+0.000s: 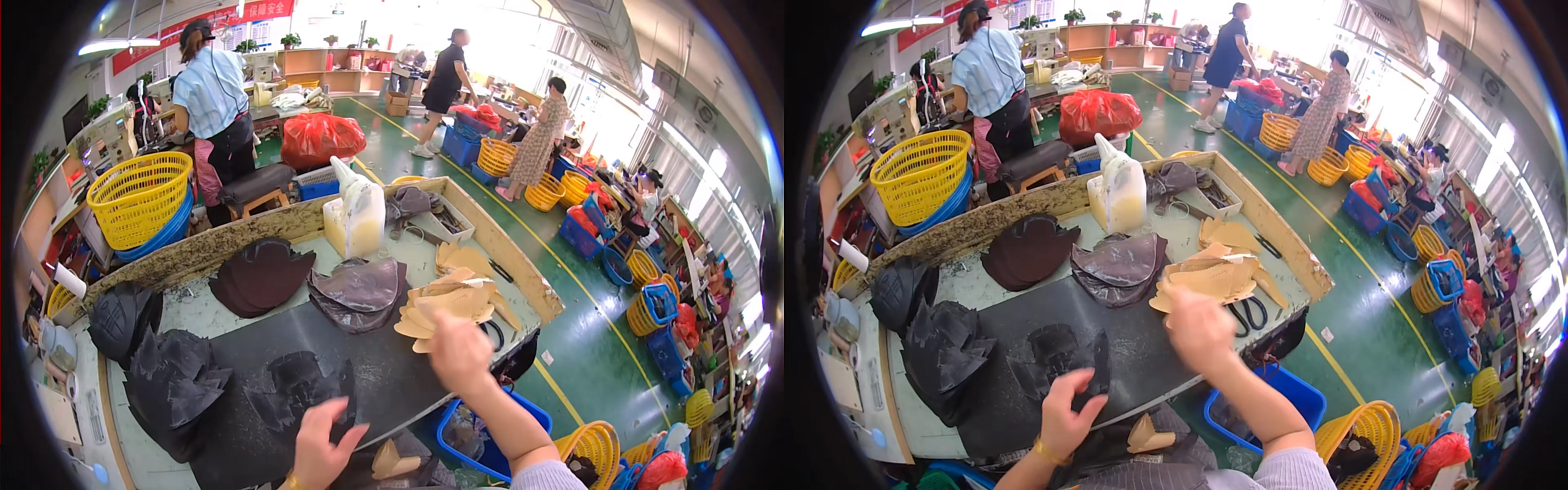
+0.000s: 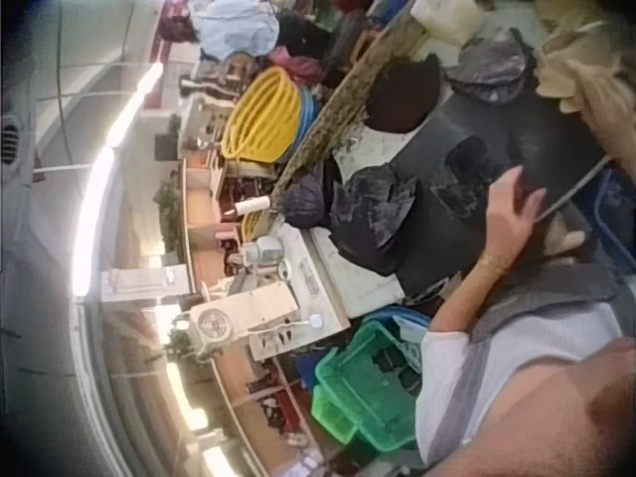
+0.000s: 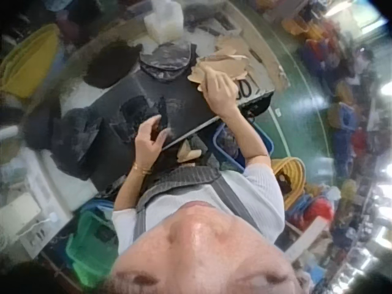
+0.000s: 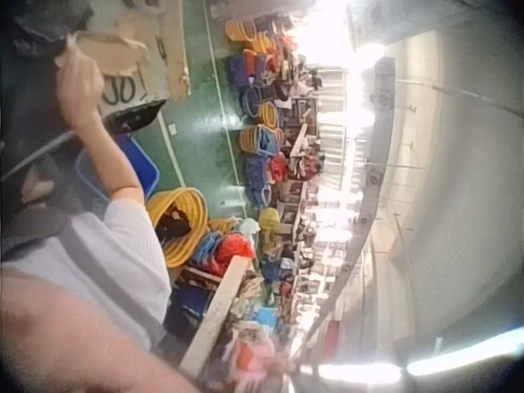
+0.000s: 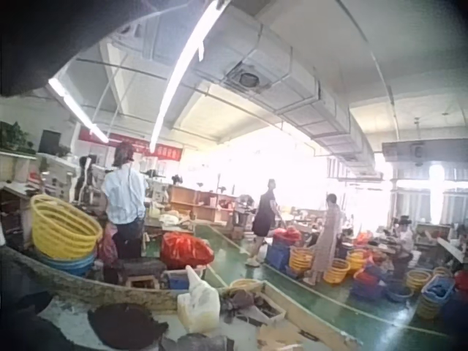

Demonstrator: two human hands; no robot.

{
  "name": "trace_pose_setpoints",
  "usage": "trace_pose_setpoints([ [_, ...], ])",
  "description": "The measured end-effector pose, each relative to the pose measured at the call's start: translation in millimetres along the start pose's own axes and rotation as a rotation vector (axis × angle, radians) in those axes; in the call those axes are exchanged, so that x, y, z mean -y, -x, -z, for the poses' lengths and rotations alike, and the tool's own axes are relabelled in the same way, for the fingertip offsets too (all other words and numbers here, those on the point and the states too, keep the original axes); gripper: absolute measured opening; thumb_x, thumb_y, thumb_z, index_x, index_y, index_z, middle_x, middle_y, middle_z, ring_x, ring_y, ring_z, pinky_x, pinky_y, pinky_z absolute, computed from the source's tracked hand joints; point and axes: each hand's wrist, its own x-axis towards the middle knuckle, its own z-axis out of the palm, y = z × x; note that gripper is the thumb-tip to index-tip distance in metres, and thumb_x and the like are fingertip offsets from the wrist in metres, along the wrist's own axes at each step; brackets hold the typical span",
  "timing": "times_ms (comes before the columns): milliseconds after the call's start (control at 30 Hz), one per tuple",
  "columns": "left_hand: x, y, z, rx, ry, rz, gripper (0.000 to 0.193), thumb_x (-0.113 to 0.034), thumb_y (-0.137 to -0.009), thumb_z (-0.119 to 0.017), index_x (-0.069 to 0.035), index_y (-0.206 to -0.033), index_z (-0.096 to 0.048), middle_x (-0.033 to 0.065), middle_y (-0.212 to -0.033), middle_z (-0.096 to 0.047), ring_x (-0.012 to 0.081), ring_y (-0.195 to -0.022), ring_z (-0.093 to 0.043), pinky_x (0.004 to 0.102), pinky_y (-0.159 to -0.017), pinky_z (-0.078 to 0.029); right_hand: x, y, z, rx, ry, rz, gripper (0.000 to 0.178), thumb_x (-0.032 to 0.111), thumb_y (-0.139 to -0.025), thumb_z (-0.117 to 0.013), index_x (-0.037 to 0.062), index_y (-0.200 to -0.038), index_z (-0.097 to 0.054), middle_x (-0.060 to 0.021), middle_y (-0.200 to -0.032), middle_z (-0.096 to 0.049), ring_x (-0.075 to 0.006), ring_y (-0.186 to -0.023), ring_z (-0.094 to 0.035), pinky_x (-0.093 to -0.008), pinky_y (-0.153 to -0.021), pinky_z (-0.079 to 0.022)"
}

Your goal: The person assembles shoe components by peeling backing from adhesive pads, sticking them onto shoe upper pieces, and pressing fabric layers onto the assemblies by hand.

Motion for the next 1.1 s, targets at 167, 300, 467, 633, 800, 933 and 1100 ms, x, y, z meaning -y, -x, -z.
trace_pose_setpoints([
  [167, -11.6, -34.2, -17.9, -0.223, 0.868, 0.264, 0.014, -0.007, -0.093, -0.048, 0.002, -0.103, -0.052, 0.0056, -0.098, -0.059, 0.0088, -0.087, -0.057, 0.0201, -0.077, -0.046, 78.9, 19.3, 5.8, 0.159, -0.298, 0.237, 0.027, 0.012, -0.072, -0.065, 0.0037, -0.098, -0.062, -0.0061, -0.091, -0.059, -0.0213, -0.077, -0.060, -0.0294, -0.065, -0.050],
  [300, -15.2, -20.2, 3.3, -0.240, 0.992, 0.381, 0.013, -0.007, -0.092, -0.049, 0.002, -0.099, -0.056, 0.0069, -0.092, -0.062, 0.0106, -0.082, -0.060, 0.0219, -0.072, -0.049, 96.4, 8.1, 6.4, 0.075, -0.584, 0.079, 0.036, 0.008, -0.069, -0.067, 0.0011, -0.104, -0.061, -0.0080, -0.095, -0.057, -0.0221, -0.081, -0.058, -0.0294, -0.067, -0.050],
  [467, -5.7, 1.5, 19.0, -0.298, 0.989, 0.341, 0.014, -0.006, -0.092, -0.052, 0.004, -0.097, -0.060, 0.0089, -0.089, -0.064, 0.0131, -0.079, -0.062, 0.0238, -0.071, -0.052, 113.5, 11.3, -1.9, 0.108, -0.955, 0.077, 0.041, 0.003, -0.067, -0.064, -0.0008, -0.107, -0.059, -0.0086, -0.096, -0.058, -0.0227, -0.083, -0.058, -0.0297, -0.067, -0.051],
  [633, -2.7, 13.5, 23.1, -0.398, 0.702, 0.313, 0.016, -0.006, -0.092, -0.051, 0.006, -0.096, -0.060, 0.0082, -0.089, -0.064, 0.0122, -0.075, -0.062, 0.0226, -0.067, -0.053, 120.2, 11.3, 4.2, 0.282, -0.883, 0.111, 0.034, 0.005, -0.068, -0.063, -0.0005, -0.101, -0.060, -0.0083, -0.093, -0.059, -0.0216, -0.080, -0.059, -0.0299, -0.065, -0.052],
  [800, -5.3, 16.0, 17.9, -0.365, 0.472, 0.206, 0.018, -0.006, -0.093, -0.049, 0.007, -0.100, -0.060, 0.0073, -0.088, -0.064, 0.0103, -0.076, -0.061, 0.0228, -0.069, -0.053, 119.6, 13.2, 6.5, 0.260, -0.906, 0.083, 0.029, 0.006, -0.070, -0.064, -0.0018, -0.098, -0.060, -0.0068, -0.088, -0.060, -0.0204, -0.076, -0.059, -0.0292, -0.063, -0.052],
  [933, -0.6, 18.4, 11.5, -0.346, 0.462, 0.193, 0.018, -0.004, -0.092, -0.050, 0.007, -0.100, -0.061, 0.0058, -0.087, -0.064, 0.0080, -0.073, -0.058, 0.0211, -0.067, -0.050, 112.5, 14.4, 6.3, 0.219, -0.914, 0.077, 0.028, 0.005, -0.069, -0.065, -0.0026, -0.095, -0.060, -0.0066, -0.086, -0.059, -0.0200, -0.074, -0.058, -0.0294, -0.061, -0.051],
  [1100, -11.8, 15.8, 12.9, -0.295, 0.157, 0.118, 0.016, -0.003, -0.090, -0.054, 0.007, -0.098, -0.063, 0.0030, -0.080, -0.064, 0.0050, -0.070, -0.054, 0.0185, -0.062, -0.045, 120.4, 24.4, 12.1, 0.224, -0.673, 0.156, 0.032, 0.006, -0.063, -0.059, -0.0063, -0.092, -0.056, -0.0107, -0.084, -0.057, -0.0207, -0.074, -0.058, -0.0282, -0.058, -0.049],
])
